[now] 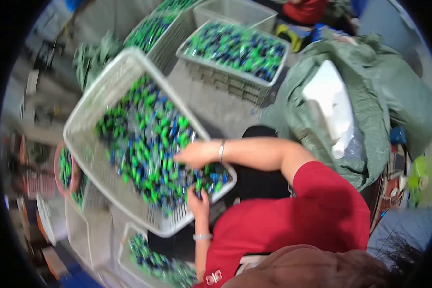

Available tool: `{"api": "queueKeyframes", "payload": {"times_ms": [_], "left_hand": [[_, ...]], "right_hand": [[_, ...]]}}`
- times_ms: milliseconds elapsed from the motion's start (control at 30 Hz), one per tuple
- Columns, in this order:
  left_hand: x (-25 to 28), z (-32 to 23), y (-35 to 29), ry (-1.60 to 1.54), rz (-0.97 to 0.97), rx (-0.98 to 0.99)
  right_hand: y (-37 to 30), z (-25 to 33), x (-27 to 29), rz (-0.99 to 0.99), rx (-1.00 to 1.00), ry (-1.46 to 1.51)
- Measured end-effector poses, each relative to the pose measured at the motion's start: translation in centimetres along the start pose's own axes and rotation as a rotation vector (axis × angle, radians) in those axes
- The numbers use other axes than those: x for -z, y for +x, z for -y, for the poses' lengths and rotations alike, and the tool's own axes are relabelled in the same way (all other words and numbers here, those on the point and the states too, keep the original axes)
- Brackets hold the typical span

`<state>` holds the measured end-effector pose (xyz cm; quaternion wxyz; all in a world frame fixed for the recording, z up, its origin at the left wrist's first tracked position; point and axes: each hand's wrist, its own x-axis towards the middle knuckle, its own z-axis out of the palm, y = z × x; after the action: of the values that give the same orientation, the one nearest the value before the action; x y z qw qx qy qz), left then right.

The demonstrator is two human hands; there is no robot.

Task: Sorting and inspecting small green and blue components on a production floor.

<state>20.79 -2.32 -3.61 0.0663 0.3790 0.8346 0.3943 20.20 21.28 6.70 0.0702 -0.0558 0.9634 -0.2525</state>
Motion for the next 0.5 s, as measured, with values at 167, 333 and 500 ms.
{"api": "queueKeyframes", "payload": {"times_ms": [167, 333, 500], "left_hand": [[-0.3, -1.1, 1.7, -0.049, 0.003, 0.014], [1.1, -0.5, 0.8, -0.182, 0.002, 0.105], [2.8, 0.3, -0.4, -0.376, -0.053, 0.262]], "right_hand": [[-0.7, -1.9, -0.4, -0.066, -0.034, -0.026], [-0.4, -1.9, -1.4, -0.04, 0.044, -0.11], [4.5, -2.3, -1.6, -0.167, 0.057, -0.177]]}}
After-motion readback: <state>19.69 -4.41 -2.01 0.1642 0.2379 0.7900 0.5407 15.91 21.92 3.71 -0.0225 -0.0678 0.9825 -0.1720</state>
